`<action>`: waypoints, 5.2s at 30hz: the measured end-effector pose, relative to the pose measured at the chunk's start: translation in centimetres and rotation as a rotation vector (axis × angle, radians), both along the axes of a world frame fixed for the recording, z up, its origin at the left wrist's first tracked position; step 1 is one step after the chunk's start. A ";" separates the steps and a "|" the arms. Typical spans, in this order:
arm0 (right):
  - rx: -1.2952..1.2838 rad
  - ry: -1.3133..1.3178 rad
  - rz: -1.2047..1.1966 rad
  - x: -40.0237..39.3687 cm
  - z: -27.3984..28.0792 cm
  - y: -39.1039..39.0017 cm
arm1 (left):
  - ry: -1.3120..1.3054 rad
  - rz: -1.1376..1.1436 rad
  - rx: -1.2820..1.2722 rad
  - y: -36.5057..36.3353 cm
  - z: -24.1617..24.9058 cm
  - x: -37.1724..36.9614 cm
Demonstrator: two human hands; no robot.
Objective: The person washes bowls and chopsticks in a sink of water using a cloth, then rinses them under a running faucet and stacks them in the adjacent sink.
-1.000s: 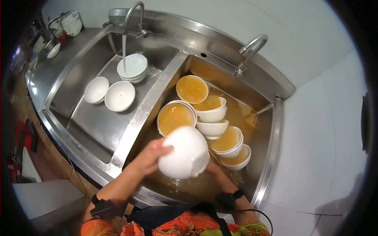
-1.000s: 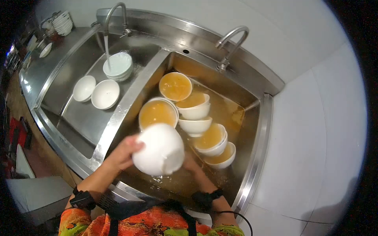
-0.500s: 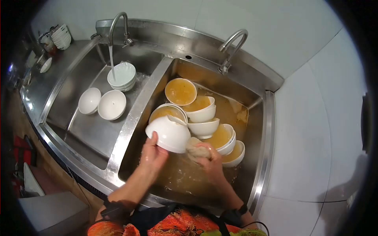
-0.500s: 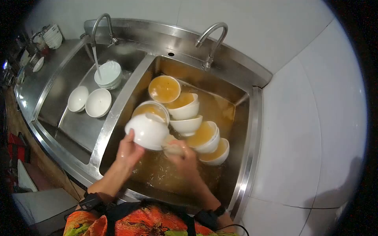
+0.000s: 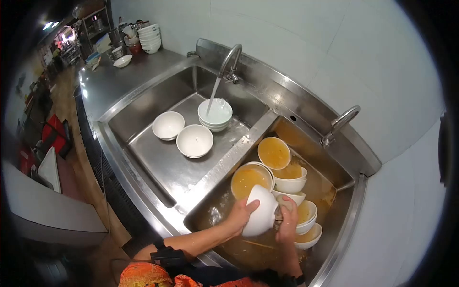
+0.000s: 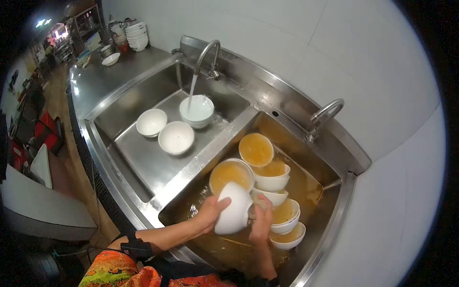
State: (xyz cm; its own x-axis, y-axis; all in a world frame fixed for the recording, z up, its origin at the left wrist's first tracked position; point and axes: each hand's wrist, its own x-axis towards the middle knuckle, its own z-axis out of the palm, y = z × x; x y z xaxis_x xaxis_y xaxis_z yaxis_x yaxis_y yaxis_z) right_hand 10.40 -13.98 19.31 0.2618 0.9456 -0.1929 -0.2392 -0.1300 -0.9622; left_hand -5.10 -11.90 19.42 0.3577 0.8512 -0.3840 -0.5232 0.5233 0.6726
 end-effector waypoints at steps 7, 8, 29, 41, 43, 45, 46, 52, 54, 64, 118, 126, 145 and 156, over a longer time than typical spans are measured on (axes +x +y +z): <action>0.044 0.039 -0.066 -0.1 0.9 -3.5 | 0.503 -0.108 0.592 2.4 -0.4 -1.3; 0.055 -0.037 0.059 1.5 -1.0 -3.5 | 0.553 -0.192 0.695 2.7 0.5 -1.9; -0.182 -0.087 -0.172 3.6 -3.8 -1.7 | 1.034 -0.549 1.901 5.3 4.0 -4.1; -0.178 -0.719 0.109 5.4 -4.6 -2.9 | 0.150 -0.810 -0.096 5.6 -4.9 -1.6; -0.195 -0.997 0.201 5.6 -5.3 -3.4 | 0.352 -0.716 0.066 4.5 -6.3 -0.8; -0.151 -1.013 0.185 5.1 -5.2 -4.2 | 0.469 -0.671 0.122 3.1 -7.0 0.1; -0.094 -1.032 0.168 4.7 -5.4 -4.6 | 0.586 -0.617 0.190 2.5 -7.1 0.5; 0.161 -1.557 0.584 4.7 -11.5 -5.6 | 0.464 -0.407 -0.057 1.5 -9.8 3.1; 0.096 -1.649 0.617 3.4 -13.8 -5.5 | 0.366 -0.331 -0.113 0.8 -11.0 3.6; -0.251 -0.165 0.355 -1.3 -16.8 -1.8 | 0.002 -0.413 -0.343 1.2 -11.3 2.3; -0.017 -1.167 0.353 -3.3 -5.4 5.9 | 0.118 0.342 -0.107 27.8 -5.2 -12.9; -0.123 -1.896 0.670 -7.2 -16.2 7.9 | 0.267 -0.247 0.032 8.7 1.3 -1.4; 0.067 -0.531 0.518 -1.1 -9.4 -2.2 | 0.037 -0.078 -0.428 5.9 -13.2 0.7; -0.210 0.043 0.559 -0.3 -12.3 -1.8 | 0.313 -0.048 -0.161 0.2 -9.0 3.8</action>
